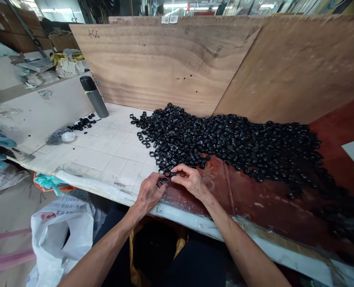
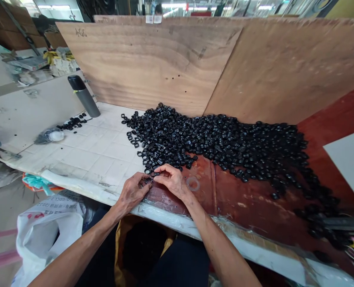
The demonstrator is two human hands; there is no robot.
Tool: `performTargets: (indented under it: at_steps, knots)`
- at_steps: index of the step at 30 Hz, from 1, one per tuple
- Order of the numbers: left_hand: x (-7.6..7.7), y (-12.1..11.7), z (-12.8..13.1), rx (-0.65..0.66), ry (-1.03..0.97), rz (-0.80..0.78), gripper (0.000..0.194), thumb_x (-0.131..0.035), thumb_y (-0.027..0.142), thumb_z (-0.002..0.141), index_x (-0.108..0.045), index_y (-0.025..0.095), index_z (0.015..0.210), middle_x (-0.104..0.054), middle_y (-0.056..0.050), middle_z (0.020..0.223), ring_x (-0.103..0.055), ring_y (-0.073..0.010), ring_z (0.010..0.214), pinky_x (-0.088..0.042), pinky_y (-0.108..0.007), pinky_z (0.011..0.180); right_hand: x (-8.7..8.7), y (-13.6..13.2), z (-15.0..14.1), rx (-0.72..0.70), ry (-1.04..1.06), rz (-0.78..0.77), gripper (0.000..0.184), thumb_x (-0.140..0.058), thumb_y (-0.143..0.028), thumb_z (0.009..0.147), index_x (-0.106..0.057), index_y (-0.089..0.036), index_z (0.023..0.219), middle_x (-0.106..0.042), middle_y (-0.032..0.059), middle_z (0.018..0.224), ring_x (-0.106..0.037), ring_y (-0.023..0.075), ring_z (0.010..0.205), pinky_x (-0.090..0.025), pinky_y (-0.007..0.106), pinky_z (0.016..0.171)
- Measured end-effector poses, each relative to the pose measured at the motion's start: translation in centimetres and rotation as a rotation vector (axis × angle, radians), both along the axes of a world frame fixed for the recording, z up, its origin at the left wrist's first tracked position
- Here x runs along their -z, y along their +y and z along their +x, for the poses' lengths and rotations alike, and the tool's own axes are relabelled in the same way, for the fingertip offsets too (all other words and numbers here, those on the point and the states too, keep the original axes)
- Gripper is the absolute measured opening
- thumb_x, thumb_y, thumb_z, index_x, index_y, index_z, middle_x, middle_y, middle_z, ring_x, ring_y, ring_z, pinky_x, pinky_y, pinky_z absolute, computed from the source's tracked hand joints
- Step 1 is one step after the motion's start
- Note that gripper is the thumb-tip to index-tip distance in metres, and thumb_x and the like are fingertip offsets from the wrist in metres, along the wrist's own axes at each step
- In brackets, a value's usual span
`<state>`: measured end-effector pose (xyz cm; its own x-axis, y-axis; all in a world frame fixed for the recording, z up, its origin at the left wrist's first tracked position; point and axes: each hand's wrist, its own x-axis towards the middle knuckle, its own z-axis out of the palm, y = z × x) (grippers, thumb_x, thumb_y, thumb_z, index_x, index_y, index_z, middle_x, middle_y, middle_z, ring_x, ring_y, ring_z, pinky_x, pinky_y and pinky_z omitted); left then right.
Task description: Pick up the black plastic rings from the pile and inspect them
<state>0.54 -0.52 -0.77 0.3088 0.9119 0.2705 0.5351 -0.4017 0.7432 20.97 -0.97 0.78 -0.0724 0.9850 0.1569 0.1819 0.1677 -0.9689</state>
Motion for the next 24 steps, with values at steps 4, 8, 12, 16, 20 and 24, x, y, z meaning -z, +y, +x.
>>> performTargets:
  at_steps: [4,8,12,16,20,24]
  knots:
    - [-0.3,-0.1,-0.1,0.109,-0.078,0.051,0.026,-0.067,0.014,0.088,-0.068,0.022,0.113,-0.072,-0.005,0.105,-0.070,-0.0151,0.078,-0.059,-0.028,0.074,-1.1,-0.6,-0.1,-0.098,-0.074,0.123,0.018,-0.065,-0.024,0.089,-0.075,-0.022,0.103,-0.071,0.0051,0.106,-0.066,0.0194,0.094,-0.052,0.031,0.084]
    - [-0.9,-0.6,-0.1,0.124,-0.183,0.018,0.029,-0.067,0.015,0.088,-0.068,0.023,0.116,-0.073,-0.005,0.109,-0.073,-0.0157,0.084,-0.062,-0.029,0.079,-1.0,-1.0,-0.3,-0.120,-0.111,0.102,0.018,-0.067,-0.023,0.088,-0.071,-0.020,0.105,-0.068,0.0021,0.085,-0.063,0.0167,0.075,-0.050,0.028,0.069]
    - [-1.0,-0.9,0.0,0.093,-0.311,-0.084,0.029,-0.070,0.018,0.087,-0.066,0.022,0.116,-0.074,-0.005,0.106,-0.075,-0.0159,0.084,-0.064,-0.031,0.082,-0.6,-1.1,-0.4,-0.101,-0.110,0.090,0.013,-0.067,-0.024,0.088,-0.069,-0.020,0.100,-0.067,0.0007,0.082,-0.059,0.0141,0.067,-0.046,0.026,0.063]
    - [-0.6,-0.9,-0.2,0.092,-0.396,-0.111,0.023,-0.071,0.022,0.088,-0.065,0.021,0.111,-0.071,-0.004,0.105,-0.074,-0.0170,0.092,-0.064,-0.031,0.085,-0.9,-1.1,-0.5,-0.094,-0.145,0.152,0.014,-0.067,-0.024,0.089,-0.071,-0.020,0.101,-0.069,0.0031,0.090,-0.060,0.0150,0.072,-0.047,0.026,0.065]
    - [-0.2,-0.5,-0.5,0.148,-0.373,-0.004,0.019,-0.068,0.022,0.091,-0.067,0.022,0.110,-0.066,-0.005,0.110,-0.070,-0.0168,0.100,-0.062,-0.031,0.086,-0.8,-1.0,-0.8,-0.071,-0.180,0.226,0.009,-0.068,-0.025,0.090,-0.073,-0.020,0.096,-0.071,0.0035,0.088,-0.063,0.0166,0.075,-0.048,0.027,0.069]
    - [-0.1,-0.1,-0.7,0.162,-0.338,0.092,0.018,-0.071,0.022,0.090,-0.069,0.022,0.108,-0.067,-0.005,0.109,-0.069,-0.0171,0.101,-0.061,-0.032,0.088,-0.5,-0.9,-1.3,-0.015,-0.207,0.258,0.012,-0.067,-0.029,0.093,-0.069,-0.018,0.087,-0.069,0.0024,0.080,-0.061,0.0152,0.069,-0.046,0.026,0.065]
